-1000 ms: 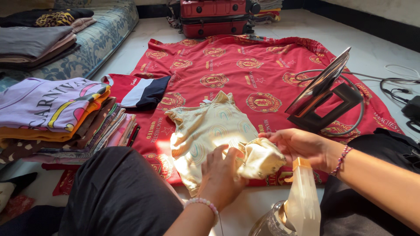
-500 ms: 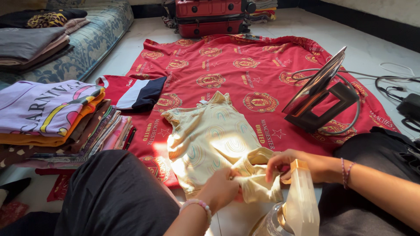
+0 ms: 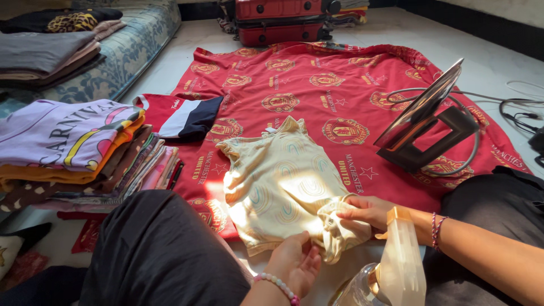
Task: The person irons a purple t-shirt and a yellow baby onesie on a red Manchester United bedsheet. They spray water on the garments, smooth them with their hands, and fold them after ironing.
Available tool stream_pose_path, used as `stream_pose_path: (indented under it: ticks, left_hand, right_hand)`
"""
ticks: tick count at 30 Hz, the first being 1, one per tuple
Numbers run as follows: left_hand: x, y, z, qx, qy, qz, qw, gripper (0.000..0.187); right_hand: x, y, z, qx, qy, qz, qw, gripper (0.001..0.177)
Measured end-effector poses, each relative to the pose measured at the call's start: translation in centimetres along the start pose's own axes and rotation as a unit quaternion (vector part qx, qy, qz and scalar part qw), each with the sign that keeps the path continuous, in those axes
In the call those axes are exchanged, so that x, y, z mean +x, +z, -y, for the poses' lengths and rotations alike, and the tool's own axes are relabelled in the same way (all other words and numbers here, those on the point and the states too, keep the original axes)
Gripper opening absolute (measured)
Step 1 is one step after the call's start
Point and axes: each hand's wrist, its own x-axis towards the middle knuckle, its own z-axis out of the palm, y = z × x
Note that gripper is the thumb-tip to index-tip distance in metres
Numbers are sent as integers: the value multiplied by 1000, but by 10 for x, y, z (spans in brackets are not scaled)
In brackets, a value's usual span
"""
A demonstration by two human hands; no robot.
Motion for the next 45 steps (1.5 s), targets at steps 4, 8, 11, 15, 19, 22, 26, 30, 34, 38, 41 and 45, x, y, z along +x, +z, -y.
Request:
stream_pose_path:
  ticks: [4, 8, 11, 15, 19, 22, 26, 30, 34, 38, 41, 45]
  left_hand:
    - [9, -4, 3, 15, -16, -26, 999, 15]
    - [17, -1, 5, -73, -39, 57, 995, 20]
    - [17, 0, 5, -153, -61, 39, 986, 19]
    - [8, 0, 7, -192, -68, -15, 979, 25]
    - [-4, 8, 12, -159, -80, 17, 984, 25]
    - [-13, 18, 9, -141, -110, 50, 983, 29]
    - [-23, 27, 2, -57, -73, 39, 995, 28]
    - [-22, 31, 3, -28, 34, 23, 999, 22]
    - [-14, 30, 10, -82, 108, 29, 990, 17]
    - [-15, 28, 10, -62, 59, 90, 992, 19]
    - [-21, 31, 3, 23, 74, 74, 994, 23]
    - [-31, 37, -7, 4, 71, 49, 996, 18]
  right_hand:
    - [12, -17, -17, 6, 40, -51, 998, 45]
    - [22, -24, -29, 27, 20, 10, 999, 45]
    - [23, -25, -34, 8, -16, -1, 1000, 37]
    - [8, -20, -23, 44, -53, 57, 996, 29]
    - [-25, -2, 4, 120, -77, 91, 986, 25]
    - [-50, 9, 26, 140, -36, 33, 989, 34]
    - [-59, 18, 42, 199, -4, -16, 980, 36]
    - [-56, 16, 37, 222, 39, -20, 974, 52]
    - [-53, 15, 27, 291, 66, -42, 953, 51]
    - [-56, 18, 28, 293, 44, -10, 955, 50]
    - [-61, 22, 29, 217, -46, -8, 975, 38]
    - [-60, 23, 27, 196, -46, -28, 979, 39]
